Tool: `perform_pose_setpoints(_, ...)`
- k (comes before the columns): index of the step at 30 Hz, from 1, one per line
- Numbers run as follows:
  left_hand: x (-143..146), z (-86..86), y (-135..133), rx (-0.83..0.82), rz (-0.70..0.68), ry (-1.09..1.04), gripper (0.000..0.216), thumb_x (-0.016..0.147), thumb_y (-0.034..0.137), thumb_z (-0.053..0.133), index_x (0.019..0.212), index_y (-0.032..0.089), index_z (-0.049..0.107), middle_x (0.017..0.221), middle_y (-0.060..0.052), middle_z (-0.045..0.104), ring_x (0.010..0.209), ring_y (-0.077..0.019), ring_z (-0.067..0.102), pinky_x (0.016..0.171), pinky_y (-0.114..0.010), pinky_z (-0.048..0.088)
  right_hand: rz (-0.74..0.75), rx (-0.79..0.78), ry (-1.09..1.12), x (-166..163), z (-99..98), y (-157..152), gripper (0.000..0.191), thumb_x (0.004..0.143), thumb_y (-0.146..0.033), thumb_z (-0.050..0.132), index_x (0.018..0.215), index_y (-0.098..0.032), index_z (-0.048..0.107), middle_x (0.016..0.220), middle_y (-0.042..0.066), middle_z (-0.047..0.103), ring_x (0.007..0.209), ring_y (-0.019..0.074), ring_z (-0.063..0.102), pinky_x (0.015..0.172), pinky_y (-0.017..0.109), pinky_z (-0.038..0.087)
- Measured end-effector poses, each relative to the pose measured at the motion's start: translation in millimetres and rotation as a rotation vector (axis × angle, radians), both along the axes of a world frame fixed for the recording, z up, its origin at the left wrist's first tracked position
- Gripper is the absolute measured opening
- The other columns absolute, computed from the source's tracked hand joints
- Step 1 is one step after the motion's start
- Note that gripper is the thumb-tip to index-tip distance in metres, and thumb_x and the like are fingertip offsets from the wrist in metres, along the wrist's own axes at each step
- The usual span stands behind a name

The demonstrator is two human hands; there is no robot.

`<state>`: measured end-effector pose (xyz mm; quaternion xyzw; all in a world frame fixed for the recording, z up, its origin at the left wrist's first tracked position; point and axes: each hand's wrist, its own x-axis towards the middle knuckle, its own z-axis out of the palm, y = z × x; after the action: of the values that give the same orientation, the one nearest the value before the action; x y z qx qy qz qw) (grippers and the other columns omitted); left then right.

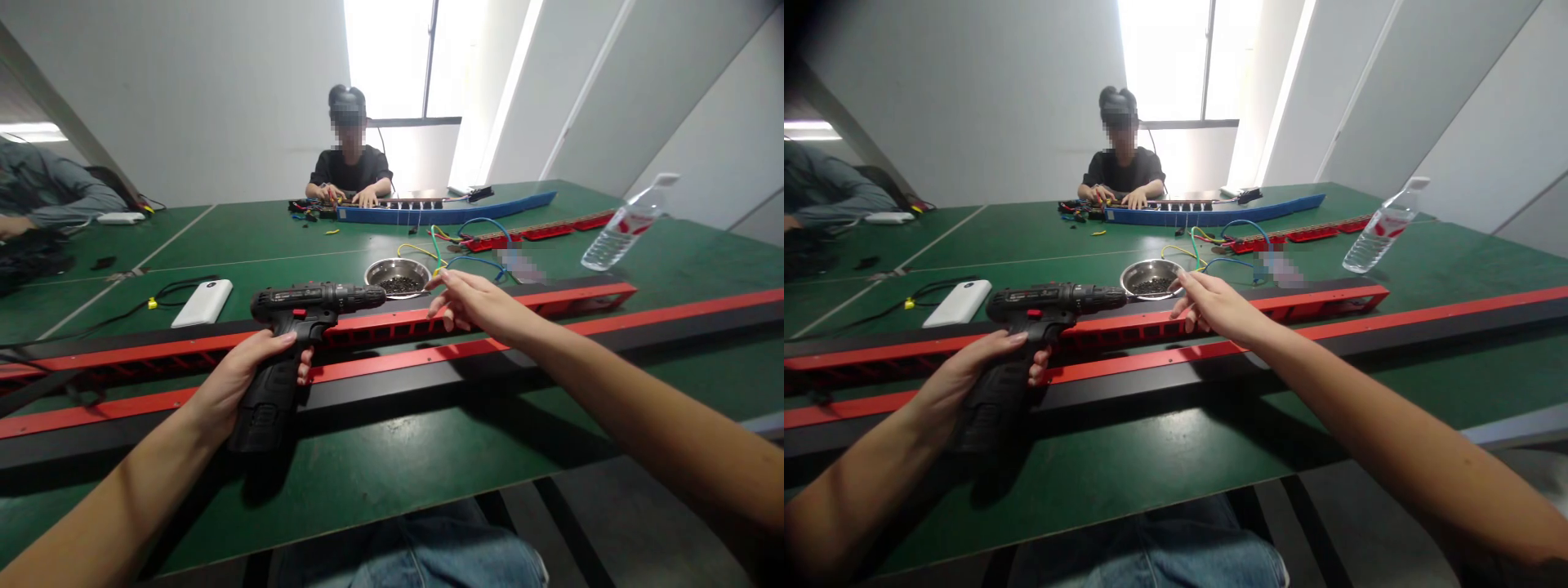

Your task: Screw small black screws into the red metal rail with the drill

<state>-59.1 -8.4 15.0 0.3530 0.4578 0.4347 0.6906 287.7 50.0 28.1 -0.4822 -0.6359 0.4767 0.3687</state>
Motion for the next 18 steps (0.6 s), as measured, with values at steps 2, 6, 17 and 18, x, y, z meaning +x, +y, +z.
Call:
perform_pose_setpoints(2, -1, -1.0, -3, 0.009, 0.023, 0.007, 0.022, 0.082, 0.022, 0.075, 0.098, 0.011, 0.066, 0.084, -0.008, 0.070, 0.068, -0.0166, 0.068, 0.062, -0.027, 0.061, 0.098, 0.000, -0.106, -4, 11.1, 12, 0.037, 0.100, -0.057, 0.048, 0.098, -0.022, 0.057, 0.073, 0.003, 0.066, 0.052, 0.0125, 0.054, 0.045, 0.024, 0.036)
perform_pose_setpoints(6, -1, -0.5, -7, 0.022, 0.063, 0.026, 0.021, 0.082, 0.021, 0.075, 0.098, 0.011, 0.065, 0.082, -0.007, 0.069, 0.069, -0.0163, 0.067, 0.063, -0.026, 0.060, 0.202, 0.051, -0.371, -11, 25.7, 29, 0.040, 0.101, -0.052, 0.049, 0.078, -0.020, 0.057, 0.069, 0.004, 0.062, 0.060, 0.0145, 0.057, 0.055, 0.027, 0.045)
perform_pose_setpoints(17, 3, 1.3, -6, 0.000, 0.157, -0.016, 0.014, 0.089, 0.016, 0.062, 0.095, 0.006, 0.070, 0.083, -0.011, 0.067, 0.069, -0.0179, 0.067, 0.065, -0.028, 0.062, 0.102, 0.165, -0.786, -8, 50.3, 94, 0.037, 0.099, -0.039, 0.047, 0.082, -0.014, 0.069, 0.073, 0.009, 0.063, 0.061, 0.0159, 0.052, 0.061, 0.032, 0.044)
perform_pose_setpoints(18, 3, 1.9, -6, -0.007, 0.163, -0.027, 0.015, 0.090, 0.016, 0.060, 0.095, 0.006, 0.070, 0.084, -0.011, 0.067, 0.069, -0.0177, 0.067, 0.065, -0.028, 0.062, 0.074, 0.196, -0.829, -8, 49.1, 104, 0.035, 0.097, -0.038, 0.050, 0.085, -0.013, 0.071, 0.075, 0.010, 0.065, 0.062, 0.0156, 0.053, 0.061, 0.031, 0.043)
